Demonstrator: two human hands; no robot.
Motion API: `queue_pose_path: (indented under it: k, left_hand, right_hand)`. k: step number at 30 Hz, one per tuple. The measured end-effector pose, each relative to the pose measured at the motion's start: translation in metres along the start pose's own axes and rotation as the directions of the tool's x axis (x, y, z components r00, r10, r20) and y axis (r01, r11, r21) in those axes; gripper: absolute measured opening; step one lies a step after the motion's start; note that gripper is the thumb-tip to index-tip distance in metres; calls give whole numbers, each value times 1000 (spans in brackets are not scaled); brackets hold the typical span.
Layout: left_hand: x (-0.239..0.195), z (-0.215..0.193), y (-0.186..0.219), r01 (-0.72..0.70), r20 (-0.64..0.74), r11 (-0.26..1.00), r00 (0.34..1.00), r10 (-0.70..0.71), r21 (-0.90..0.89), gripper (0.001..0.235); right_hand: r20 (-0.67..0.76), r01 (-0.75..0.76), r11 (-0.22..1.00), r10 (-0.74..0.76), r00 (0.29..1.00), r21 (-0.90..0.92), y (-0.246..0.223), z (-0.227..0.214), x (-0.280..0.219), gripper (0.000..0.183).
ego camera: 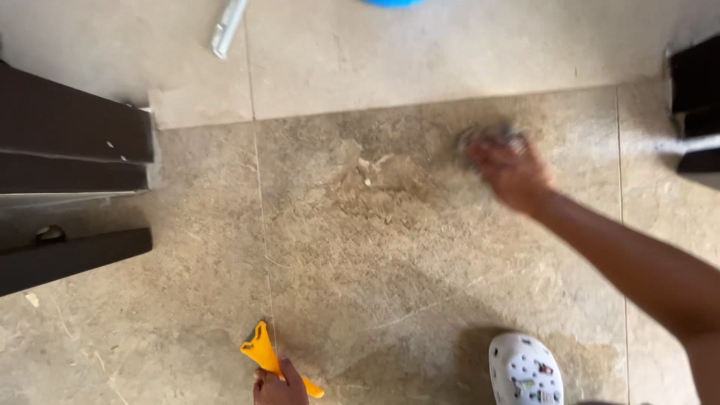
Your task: Clean dirt and debris from the floor using a scraper and a rag.
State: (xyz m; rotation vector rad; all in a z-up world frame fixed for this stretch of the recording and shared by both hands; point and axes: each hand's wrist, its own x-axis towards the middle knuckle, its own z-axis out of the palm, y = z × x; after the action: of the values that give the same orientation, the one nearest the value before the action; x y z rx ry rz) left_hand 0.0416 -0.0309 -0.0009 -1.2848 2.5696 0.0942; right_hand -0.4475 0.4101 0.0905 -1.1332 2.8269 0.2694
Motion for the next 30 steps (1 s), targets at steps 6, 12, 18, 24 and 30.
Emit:
queue_pose_path:
  k: [6,12,18,24,30]
  left_hand:
    - [8,37,-20,-82,-181,996,981,75,-29,65]
    - [8,46,-26,-130,-205,979,965,161,159,72]
    - [14,55,-39,-106,-88,989,989,116,106,65]
    - [3,30,-7,72,-141,997,988,-67,36,68]
    - [4,-31,34,28,-102,995,995,-18,100,59]
  right_hand:
    - [204,-567,818,542,815,93,84,57,-55,63]
    - [-121,-116,972,142,982,206,8,38,-68,54]
    - [4,-425,905,426,905,28,53,29,-41,59]
    - [522,-80,987,143,841,-141,15,3,-44,66]
    - [-62,-553,806,576,815,212,25,25,29,52]
